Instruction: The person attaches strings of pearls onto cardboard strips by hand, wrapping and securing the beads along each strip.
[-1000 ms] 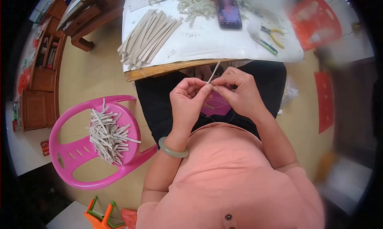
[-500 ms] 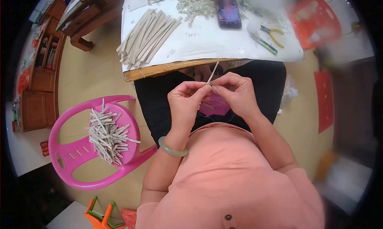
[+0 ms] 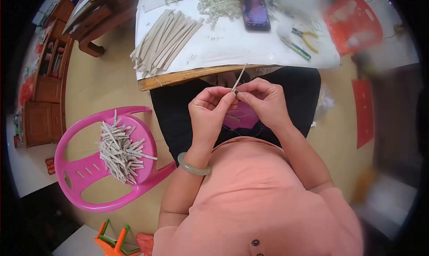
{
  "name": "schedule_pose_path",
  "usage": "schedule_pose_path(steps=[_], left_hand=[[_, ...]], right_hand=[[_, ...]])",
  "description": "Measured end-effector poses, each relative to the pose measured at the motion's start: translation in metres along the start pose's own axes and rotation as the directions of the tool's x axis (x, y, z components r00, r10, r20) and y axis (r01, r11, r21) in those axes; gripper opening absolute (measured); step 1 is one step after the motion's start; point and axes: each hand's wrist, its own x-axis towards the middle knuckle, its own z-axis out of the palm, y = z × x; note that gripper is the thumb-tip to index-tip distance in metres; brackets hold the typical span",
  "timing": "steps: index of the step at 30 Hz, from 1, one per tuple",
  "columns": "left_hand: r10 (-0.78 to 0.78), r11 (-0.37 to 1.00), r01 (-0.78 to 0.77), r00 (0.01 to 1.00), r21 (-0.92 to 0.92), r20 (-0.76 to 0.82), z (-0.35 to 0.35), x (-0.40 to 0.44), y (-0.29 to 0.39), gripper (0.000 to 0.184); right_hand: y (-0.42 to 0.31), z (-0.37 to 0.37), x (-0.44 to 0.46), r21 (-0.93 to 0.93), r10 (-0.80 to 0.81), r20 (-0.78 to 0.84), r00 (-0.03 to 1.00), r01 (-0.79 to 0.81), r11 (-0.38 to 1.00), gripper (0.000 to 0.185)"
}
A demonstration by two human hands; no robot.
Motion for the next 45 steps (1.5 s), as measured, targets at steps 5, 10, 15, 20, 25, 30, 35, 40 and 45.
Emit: schedule_pose_path(steps=[5,10,15,20,25,30,35,40,45], left_hand=[[0.09,0.99,-0.086,0.996,0.112,-0.027,0.005,-0.002,0.0,0.006],[0.15,0.974,-0.142,0.988,0.174,-0.034,0.005,-0.004,-0.005,0.007],[0.152,0.958,-0.149,0.988,0.244,0.006,0.005,-0.003,-0.003,0.005],[0.375,0.814,-0.375,0.922,0.442,0.093,-0.004,0.006,-0.016,0.008],[0.569,0.557,-0.551,0.798,0.621,0.198,-0.002,0.036,0.0,0.01],[0.663,0.362,-0.625,0.694,0.692,0.28,-0.001,0.078,0.002,0.009],[0.701,0.212,-0.631,0.63,0.746,0.334,-0.005,0.09,-0.012,0.009],[0.711,0.142,-0.624,0.605,0.768,0.359,-0.002,0.086,-0.014,0.007],[0.678,-0.003,-0.659,0.551,0.752,0.486,-0.003,0.087,-0.019,0.007]], right_hand=[[0.002,0.001,-0.001,-0.032,-0.011,-0.014,1.0,0.011,0.999,0.009],[0.003,0.001,0.0,-0.032,-0.01,-0.028,1.0,0.01,0.999,0.008],[0.002,-0.011,0.007,0.064,0.144,0.109,0.984,-0.152,0.986,0.009],[0.008,-0.017,0.022,0.086,0.194,0.215,0.957,-0.217,0.972,0.011],[-0.011,-0.026,0.063,-0.082,0.164,0.369,0.915,-0.144,0.986,0.014],[-0.011,-0.012,0.107,-0.072,0.178,0.291,0.94,-0.164,0.984,0.021],[0.0,-0.007,0.118,-0.133,0.284,0.2,0.938,-0.261,0.956,0.026],[0.005,-0.006,0.119,-0.104,0.293,0.164,0.942,-0.279,0.955,0.021],[0.015,-0.009,0.113,-0.202,0.192,0.142,0.971,-0.161,0.966,0.016]])
